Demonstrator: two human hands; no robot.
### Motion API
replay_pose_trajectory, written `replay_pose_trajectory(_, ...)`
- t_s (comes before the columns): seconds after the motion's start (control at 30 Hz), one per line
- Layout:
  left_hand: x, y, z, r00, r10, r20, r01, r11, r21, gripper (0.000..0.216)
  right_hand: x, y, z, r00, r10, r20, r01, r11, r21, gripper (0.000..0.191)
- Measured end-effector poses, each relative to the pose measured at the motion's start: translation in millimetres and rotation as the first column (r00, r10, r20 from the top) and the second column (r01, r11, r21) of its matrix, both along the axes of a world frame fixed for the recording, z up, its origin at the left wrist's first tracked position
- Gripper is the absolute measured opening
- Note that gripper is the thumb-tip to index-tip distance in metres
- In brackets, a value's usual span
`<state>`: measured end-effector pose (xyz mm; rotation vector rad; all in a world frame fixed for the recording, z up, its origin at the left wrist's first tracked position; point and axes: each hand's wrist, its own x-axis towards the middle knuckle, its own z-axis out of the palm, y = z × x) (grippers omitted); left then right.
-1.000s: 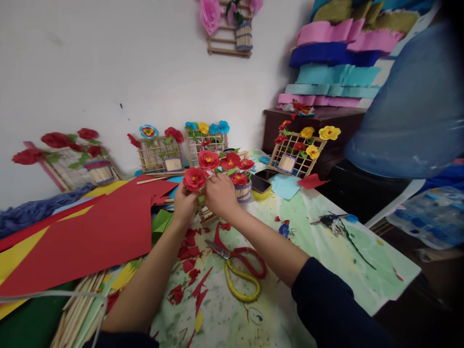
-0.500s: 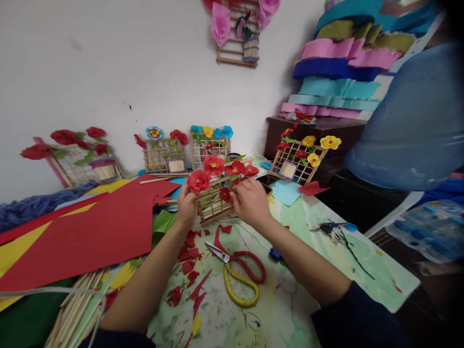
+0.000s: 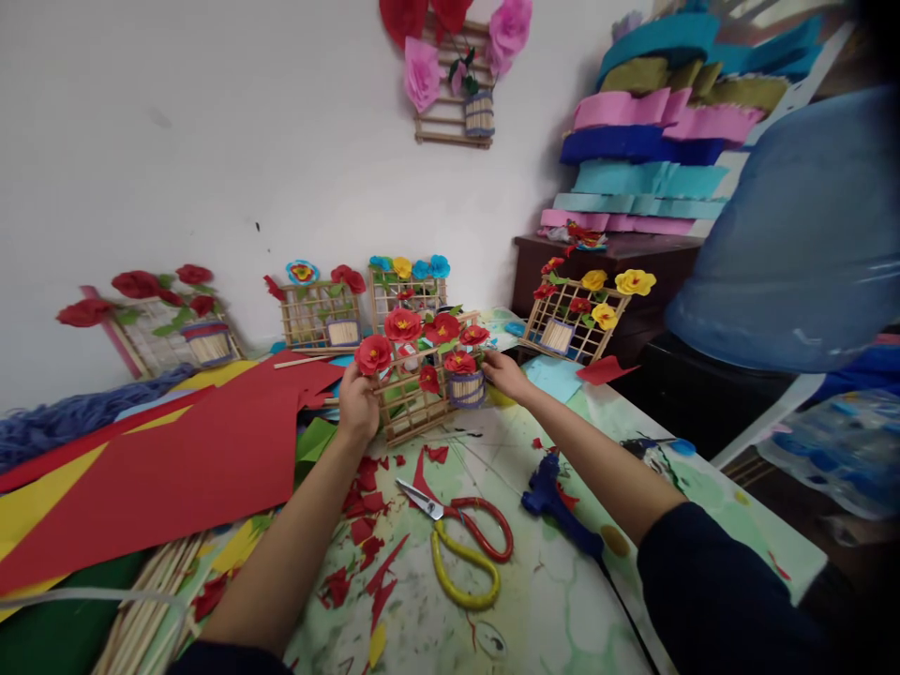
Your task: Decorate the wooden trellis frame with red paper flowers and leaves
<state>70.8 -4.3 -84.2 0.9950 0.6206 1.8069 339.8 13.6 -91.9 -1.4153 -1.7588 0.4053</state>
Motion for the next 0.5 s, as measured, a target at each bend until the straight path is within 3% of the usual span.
replay_pose_trajectory(0.23,-2,5,1.2,0.996,-0.073,0.054,0.074,0.997,-0.024,0.040,0,15,-17.2,0.982,0.046,-0.183,-0.048,0.999,-0.005,0.023)
replay_pose_trajectory(0.5,-16,1,1.1,0.990,-0.090,0.112,0.094,0.995,-0.039,0.035,-2,22,-27.5,0.953,0.061,-0.298,-0.072,0.997,-0.026,0.018)
